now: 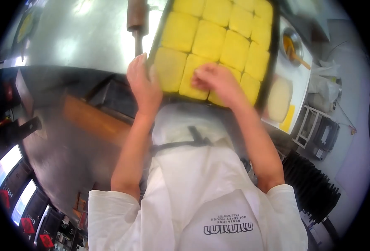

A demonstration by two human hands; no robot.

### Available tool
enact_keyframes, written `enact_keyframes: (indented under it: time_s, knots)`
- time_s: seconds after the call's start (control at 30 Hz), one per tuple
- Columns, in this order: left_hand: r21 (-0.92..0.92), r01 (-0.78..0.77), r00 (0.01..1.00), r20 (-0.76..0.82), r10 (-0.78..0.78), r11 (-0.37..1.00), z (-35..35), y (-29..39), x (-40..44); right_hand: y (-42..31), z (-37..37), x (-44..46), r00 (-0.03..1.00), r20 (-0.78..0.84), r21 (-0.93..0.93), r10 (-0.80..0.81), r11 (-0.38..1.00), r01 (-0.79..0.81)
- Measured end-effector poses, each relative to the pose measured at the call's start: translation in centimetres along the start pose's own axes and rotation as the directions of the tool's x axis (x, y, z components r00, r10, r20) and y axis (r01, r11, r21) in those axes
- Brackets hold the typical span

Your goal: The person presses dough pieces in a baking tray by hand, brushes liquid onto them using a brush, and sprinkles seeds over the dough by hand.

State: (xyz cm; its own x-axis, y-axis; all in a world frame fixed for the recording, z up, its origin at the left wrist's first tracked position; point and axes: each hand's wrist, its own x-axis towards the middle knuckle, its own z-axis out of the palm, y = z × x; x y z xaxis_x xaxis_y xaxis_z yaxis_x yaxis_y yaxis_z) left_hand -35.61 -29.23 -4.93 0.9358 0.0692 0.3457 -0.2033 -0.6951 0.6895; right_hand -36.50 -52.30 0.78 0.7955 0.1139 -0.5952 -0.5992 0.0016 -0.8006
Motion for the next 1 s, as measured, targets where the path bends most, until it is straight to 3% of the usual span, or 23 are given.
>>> enact_keyframes:
  time_s: [0.1,0.2,0.23,0.37,0.5,0.57,0.7,0.87,1.0]
  knots:
    - [0.007,0.013,1.000,-0.008,-0.013,1.000,0.0,0.3,-0.1,-4.4,-2.4,-1.9,0.979,-0.147,0.239,-0.142,0.955,0.175]
    - [0.008,-0.005,1.000,-0.016,0.005,1.000,-0.2,0.4,0.1,-4.5,-3.4,-1.7,0.952,-0.274,0.197,-0.140,0.960,0.198]
    - [0.009,-0.009,1.000,-0.020,0.009,1.000,0.0,0.5,0.1,-3.7,-3.8,-1.5,0.965,-0.235,0.137,-0.119,0.979,0.154]
    - [-0.005,-0.022,0.999,-0.032,0.022,1.000,0.1,0.3,0.0,-1.0,-3.1,-0.8,0.977,-0.208,0.340,-0.042,0.934,0.113]
    - [-0.005,-0.037,0.999,-0.007,0.037,0.999,-0.1,0.2,0.1,1.3,-2.5,0.9,0.990,-0.118,0.409,0.083,0.912,-0.028]
    - [-0.027,-0.038,0.999,-0.031,0.037,0.999,0.3,0.1,0.2,0.3,-2.4,0.7,0.988,-0.122,0.405,0.094,0.914,-0.037]
    - [-0.037,-0.015,0.999,-0.043,0.013,0.999,0.3,0.3,-0.3,-2.4,-1.8,-0.8,0.999,-0.022,0.461,-0.048,0.886,0.053]
    - [-0.284,0.143,0.985,-0.056,-0.166,0.948,0.0,0.4,-0.5,1.0,0.1,2.9,0.996,0.044,0.505,0.072,0.859,-0.085]
    - [-0.485,0.301,0.942,0.020,-0.334,0.821,-1.4,-0.3,-0.2,-1.2,0.7,0.7,0.993,0.077,0.495,0.090,0.861,-0.116]
